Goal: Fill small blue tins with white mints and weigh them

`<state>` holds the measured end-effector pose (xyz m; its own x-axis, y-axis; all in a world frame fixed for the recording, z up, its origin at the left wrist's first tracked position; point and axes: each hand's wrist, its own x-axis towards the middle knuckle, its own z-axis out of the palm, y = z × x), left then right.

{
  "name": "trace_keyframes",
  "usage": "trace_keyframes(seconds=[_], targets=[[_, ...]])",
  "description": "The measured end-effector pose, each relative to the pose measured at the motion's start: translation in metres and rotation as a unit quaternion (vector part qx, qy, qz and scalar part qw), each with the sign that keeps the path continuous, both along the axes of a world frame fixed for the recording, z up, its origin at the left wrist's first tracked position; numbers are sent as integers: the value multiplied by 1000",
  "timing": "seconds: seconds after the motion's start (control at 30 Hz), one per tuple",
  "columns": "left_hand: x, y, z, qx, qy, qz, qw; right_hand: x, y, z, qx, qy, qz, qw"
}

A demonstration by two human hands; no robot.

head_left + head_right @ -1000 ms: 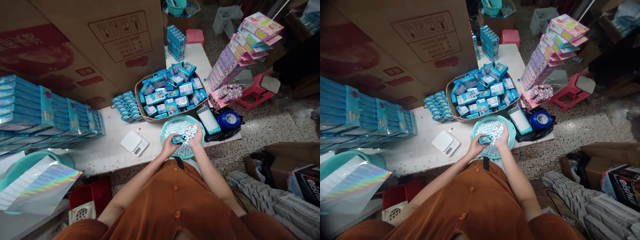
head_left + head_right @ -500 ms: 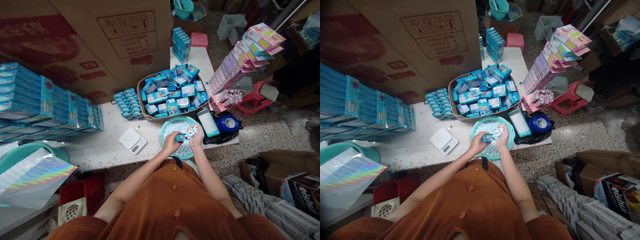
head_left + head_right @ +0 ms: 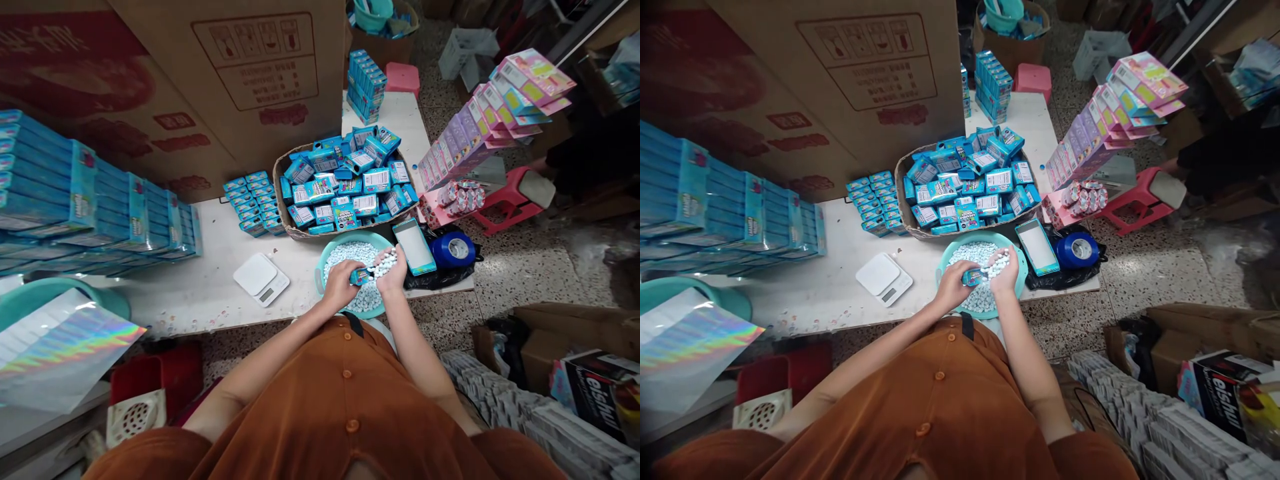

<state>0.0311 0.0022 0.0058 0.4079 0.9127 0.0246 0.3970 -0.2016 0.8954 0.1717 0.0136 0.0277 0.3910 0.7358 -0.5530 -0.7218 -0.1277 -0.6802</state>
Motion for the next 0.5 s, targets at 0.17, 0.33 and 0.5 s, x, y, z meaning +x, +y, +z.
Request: trace_keyframes(seconds=[0.17, 0.33, 0.5], targets=[[3, 0, 0, -35, -13, 20, 999, 3, -1, 2, 3, 9, -35, 999], [6, 0, 6, -5, -6, -1, 1000, -2, -2, 12, 43, -39, -43, 997], [10, 1, 0, -39, -24, 43, 998, -4, 3, 10, 39, -49, -53, 997]])
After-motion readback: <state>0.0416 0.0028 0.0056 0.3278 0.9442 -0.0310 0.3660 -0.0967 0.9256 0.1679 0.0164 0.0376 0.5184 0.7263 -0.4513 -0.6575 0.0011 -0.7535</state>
